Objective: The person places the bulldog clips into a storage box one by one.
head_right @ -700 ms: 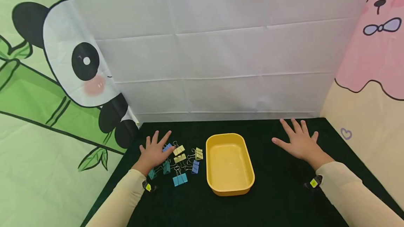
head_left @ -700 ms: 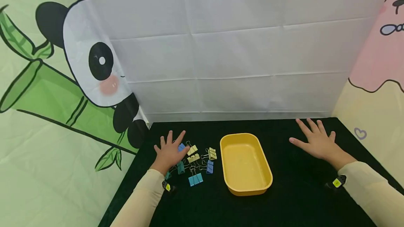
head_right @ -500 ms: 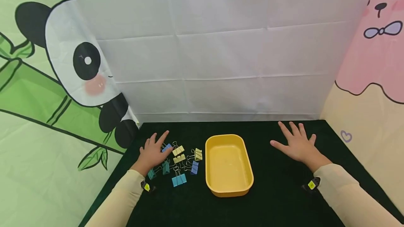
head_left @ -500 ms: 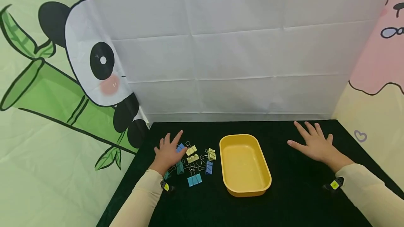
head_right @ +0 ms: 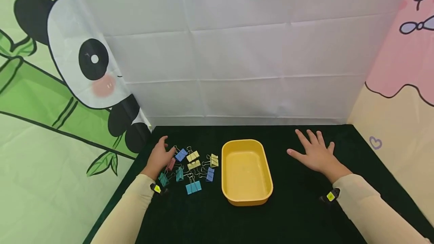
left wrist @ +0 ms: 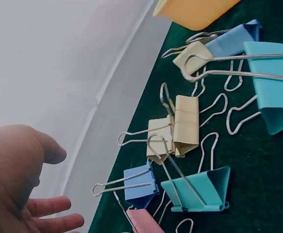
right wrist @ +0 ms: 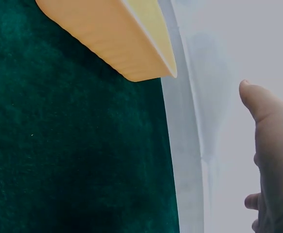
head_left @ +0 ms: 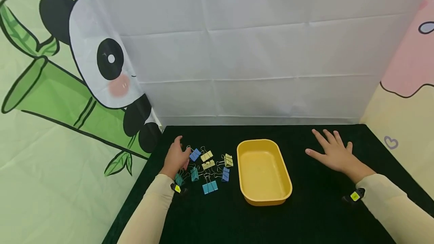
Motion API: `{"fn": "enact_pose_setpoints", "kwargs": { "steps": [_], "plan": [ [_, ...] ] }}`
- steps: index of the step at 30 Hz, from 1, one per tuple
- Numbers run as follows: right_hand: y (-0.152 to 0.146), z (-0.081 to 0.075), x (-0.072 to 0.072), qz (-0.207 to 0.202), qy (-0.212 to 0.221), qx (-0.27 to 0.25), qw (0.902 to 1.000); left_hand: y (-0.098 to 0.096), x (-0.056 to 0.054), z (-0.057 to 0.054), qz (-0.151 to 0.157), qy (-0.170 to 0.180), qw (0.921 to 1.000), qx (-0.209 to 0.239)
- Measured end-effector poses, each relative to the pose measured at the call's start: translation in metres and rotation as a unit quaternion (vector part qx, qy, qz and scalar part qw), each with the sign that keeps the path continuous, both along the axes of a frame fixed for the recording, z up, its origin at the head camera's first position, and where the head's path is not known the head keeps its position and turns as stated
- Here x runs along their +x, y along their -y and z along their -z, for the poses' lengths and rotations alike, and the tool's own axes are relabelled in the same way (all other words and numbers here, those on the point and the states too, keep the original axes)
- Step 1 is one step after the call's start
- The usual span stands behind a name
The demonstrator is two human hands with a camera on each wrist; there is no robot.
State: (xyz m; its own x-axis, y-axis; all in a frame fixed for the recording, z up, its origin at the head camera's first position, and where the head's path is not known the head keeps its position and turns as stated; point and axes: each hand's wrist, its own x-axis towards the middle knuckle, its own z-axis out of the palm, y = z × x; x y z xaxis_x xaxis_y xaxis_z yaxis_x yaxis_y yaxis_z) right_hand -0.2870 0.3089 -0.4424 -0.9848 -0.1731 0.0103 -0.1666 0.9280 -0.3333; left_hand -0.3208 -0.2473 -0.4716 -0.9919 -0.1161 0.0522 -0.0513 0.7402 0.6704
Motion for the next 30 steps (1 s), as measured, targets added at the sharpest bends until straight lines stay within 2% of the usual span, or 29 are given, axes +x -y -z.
{"fn": "enact_pose_setpoints", "kwargs": {
  "steps": [5, 10, 16, 22, 24, 26, 28, 30],
  "plan": [
    [0.0, 0.002, -0.001, 0.001, 0.006, -0.008, 1.0, 0.004, -0.011, 0.002, -0.028, -0.009, 0.9992, 0.026],
    [0.007, 0.008, -0.004, -0.001, 0.014, -0.027, 0.9995, 0.006, -0.012, 0.009, -0.039, -0.004, 0.9971, 0.066],
    [0.019, 0.017, -0.006, -0.003, 0.028, -0.066, 0.9974, 0.008, -0.014, 0.017, -0.048, 0.01, 0.9968, 0.063],
    [0.034, 0.023, -0.009, 0.009, 0.036, -0.104, 0.9939, 0.007, -0.015, 0.017, -0.056, 0.03, 0.9961, 0.062],
    [0.04, 0.024, -0.01, 0.019, 0.056, -0.132, 0.9895, 0.006, -0.015, 0.016, -0.057, 0.034, 0.9958, 0.064],
    [0.046, 0.027, -0.01, 0.029, 0.083, -0.173, 0.981, 0.005, -0.016, 0.016, -0.058, 0.036, 0.9955, 0.065],
    [0.051, 0.031, -0.01, 0.04, 0.115, -0.225, 0.9668, 0.005, -0.017, 0.016, -0.06, 0.037, 0.9952, 0.068],
    [0.056, 0.036, -0.01, 0.049, 0.145, -0.281, 0.9475, 0.005, -0.017, 0.017, -0.062, 0.04, 0.9945, 0.075]
  ]
}}
